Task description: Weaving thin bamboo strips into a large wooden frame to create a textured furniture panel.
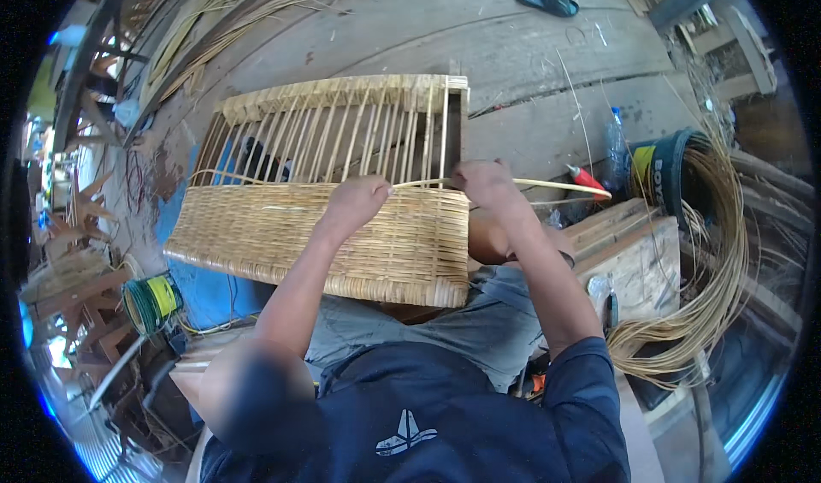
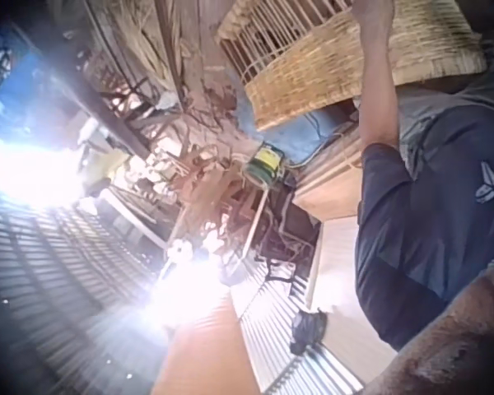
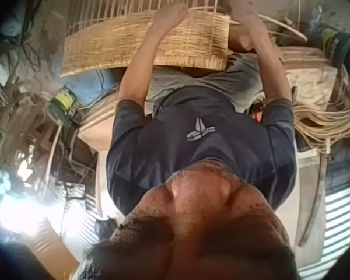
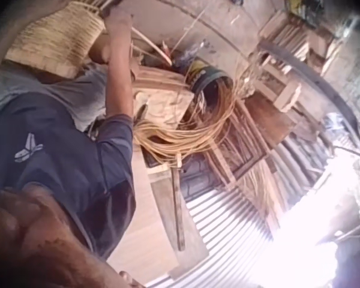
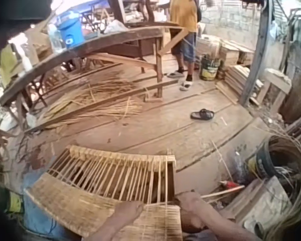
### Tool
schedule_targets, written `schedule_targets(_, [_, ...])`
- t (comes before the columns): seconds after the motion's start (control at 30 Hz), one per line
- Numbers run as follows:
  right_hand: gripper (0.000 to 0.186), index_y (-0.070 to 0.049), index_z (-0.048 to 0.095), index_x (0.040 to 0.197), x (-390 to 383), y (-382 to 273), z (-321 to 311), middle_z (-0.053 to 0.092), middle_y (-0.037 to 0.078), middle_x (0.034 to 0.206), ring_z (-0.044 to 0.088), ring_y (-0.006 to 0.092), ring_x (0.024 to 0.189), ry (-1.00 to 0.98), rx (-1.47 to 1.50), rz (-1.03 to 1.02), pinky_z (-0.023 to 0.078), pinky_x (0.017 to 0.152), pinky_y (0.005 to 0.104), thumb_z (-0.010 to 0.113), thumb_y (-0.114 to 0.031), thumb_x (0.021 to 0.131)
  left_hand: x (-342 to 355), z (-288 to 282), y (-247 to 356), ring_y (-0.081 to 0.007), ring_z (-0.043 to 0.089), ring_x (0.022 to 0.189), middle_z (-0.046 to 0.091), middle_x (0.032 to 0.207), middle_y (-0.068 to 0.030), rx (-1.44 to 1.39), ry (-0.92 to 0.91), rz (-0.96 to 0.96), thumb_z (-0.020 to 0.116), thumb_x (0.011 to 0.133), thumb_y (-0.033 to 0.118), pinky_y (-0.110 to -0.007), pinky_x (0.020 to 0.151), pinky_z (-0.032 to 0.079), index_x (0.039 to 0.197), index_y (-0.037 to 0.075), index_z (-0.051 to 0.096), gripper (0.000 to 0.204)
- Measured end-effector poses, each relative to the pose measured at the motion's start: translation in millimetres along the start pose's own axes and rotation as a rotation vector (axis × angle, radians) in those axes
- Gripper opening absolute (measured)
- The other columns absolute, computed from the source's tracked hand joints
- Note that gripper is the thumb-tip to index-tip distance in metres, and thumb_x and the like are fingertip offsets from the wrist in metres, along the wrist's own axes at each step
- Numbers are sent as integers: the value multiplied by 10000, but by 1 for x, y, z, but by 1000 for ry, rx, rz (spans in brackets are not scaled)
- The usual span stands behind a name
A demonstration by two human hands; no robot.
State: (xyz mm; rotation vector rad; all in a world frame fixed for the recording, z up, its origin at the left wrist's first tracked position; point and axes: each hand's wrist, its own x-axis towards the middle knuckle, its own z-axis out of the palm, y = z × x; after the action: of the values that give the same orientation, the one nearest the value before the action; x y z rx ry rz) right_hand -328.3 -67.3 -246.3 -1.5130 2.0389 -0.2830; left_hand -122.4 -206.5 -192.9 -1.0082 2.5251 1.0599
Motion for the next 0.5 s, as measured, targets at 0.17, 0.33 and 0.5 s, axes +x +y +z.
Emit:
schedule_targets(0.17, [274,-62,660,868,18,9,14,636,186,812,622,355,760,103,15,146,484,665,439,562,-317,848,62,35,17,-335,599,783,632,847,-152,11,-27,-31,486,860,251,-443,701,458,912,84,627,224])
schedule_targets(0.33, [254,-29,644,876,18,72,60,621,207,766,615,377,721,194,165,413,480,624,437,588,-274,835,100,86,5,-360,451,1144,495,1246,-151,237,154,50,511,887,284,-443,990,361,1123,130,594,293])
schedule_targets(0.5, [243,-55,636,837,30,59,79,631,188,872,602,372,820,118,377,301,479,699,439,572,-290,836,111,111,1,-423,233,1314,291,1416,-140,213,94,-10,462,914,341,-590,1047,231,1077,95,605,328])
